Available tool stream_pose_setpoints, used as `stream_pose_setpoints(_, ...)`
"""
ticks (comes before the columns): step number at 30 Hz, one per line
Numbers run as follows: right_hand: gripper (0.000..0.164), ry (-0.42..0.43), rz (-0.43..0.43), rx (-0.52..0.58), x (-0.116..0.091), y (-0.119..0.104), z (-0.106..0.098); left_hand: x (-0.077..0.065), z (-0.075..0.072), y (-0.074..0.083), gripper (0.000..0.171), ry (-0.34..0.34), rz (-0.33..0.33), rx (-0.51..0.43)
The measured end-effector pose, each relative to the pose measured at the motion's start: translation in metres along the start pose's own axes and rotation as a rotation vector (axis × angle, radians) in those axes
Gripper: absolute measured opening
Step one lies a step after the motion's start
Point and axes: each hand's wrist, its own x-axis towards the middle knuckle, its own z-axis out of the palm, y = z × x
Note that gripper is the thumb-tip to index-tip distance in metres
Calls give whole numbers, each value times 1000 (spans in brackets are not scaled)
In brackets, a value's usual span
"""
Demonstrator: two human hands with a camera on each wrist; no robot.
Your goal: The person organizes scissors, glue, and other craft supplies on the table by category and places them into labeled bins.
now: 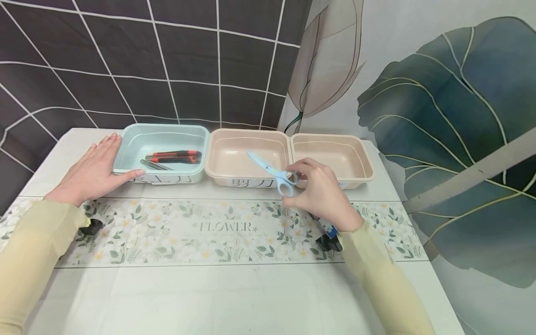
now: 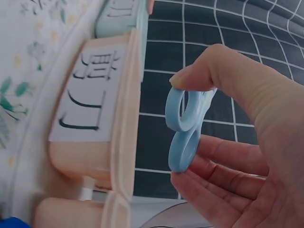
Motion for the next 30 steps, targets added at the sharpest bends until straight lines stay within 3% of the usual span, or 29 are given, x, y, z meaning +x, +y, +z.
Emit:
stream_pose_setpoints(4, 46, 16, -38, -28, 14, -1, -4, 0, 0, 0, 115, 2, -3, 1)
stream_pose_setpoints(13, 53, 18, 43, 25, 41, -8, -11, -1, 0, 0, 115, 0, -10, -1)
stream_pose_setpoints(19, 49, 4, 78, 20, 53, -12, -9, 1, 1, 0, 115, -3, -6, 5)
stream_pose_setpoints(30, 51, -73, 25, 38, 86, -1, 1, 1, 1, 0, 116, -8, -10, 9)
